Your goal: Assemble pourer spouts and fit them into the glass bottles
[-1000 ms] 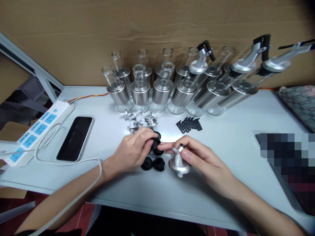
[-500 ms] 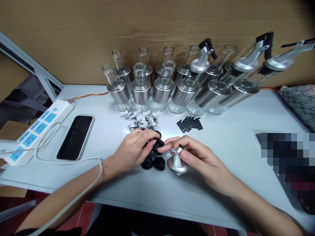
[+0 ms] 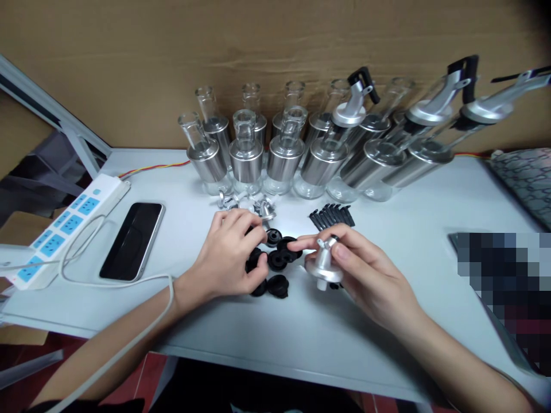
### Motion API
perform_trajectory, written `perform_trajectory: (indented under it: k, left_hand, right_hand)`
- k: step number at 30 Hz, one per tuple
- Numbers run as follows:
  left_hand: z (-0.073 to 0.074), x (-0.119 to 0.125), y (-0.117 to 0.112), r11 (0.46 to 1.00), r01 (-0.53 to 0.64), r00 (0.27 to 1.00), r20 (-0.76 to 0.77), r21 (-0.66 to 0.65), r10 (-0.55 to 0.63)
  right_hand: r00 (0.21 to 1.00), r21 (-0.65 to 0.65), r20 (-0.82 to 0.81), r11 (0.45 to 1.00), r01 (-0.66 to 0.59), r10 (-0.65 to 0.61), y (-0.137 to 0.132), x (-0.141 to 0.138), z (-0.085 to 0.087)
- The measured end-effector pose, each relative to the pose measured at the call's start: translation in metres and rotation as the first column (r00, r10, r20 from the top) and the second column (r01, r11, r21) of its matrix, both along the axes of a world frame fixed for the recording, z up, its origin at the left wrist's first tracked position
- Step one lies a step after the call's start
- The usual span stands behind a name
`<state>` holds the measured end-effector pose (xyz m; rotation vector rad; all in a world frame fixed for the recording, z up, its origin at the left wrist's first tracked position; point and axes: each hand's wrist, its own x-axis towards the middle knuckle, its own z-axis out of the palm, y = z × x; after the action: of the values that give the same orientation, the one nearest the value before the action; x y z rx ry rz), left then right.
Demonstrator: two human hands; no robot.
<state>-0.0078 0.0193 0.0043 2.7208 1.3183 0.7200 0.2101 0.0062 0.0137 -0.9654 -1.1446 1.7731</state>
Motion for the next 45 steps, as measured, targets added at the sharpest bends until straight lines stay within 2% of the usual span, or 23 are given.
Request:
perform_trajectory:
  k: [5, 13, 19, 26, 38, 45]
  left_hand:
    - [-0.0021, 0.0025, -0.0011, 0.999, -0.024, 0.987, -0.160, 0.033, 0.029]
    - [-0.0016, 0.0029, -0.0032, 0.999, -0.010, 0.992, -0.126, 0.051, 0.016]
    - [-0.0011, -0.0006, -0.0023, 0.983, 0.147, 0.989, -0.030, 0.114, -0.145]
    - [-0.0005, 0.0021, -0.0019, 0.932, 0.355, 0.928, -0.148, 0.074, -0.342]
    - [-0.0042, 0.0017, -0.0027, 0.935, 0.353, 0.927, -0.140, 0.015, -0.348]
    - [-0.0034, 0.0024, -0.0040, 0.911, 0.412, 0.904, -0.110, -0.033, -0.413]
  right_hand:
    - [0.990, -0.084, -0.088, 0.991, 0.105, -0.112, 0.0033, -0.0015, 0.0020]
    - [0.991, -0.079, -0.072, 0.991, 0.106, -0.112, 0.0037, -0.0017, 0.0039]
    - [0.991, -0.089, -0.084, 0.991, 0.099, -0.107, 0.0046, -0.0015, 0.0053]
    - [0.987, -0.097, -0.055, 0.985, 0.144, -0.149, 0.0058, -0.0017, 0.0054]
    - [0.988, -0.117, 0.002, 0.981, 0.152, -0.153, 0.0045, -0.0009, 0.0062]
    - [0.986, -0.119, 0.008, 0.979, 0.166, -0.166, 0.0049, -0.0009, 0.0051]
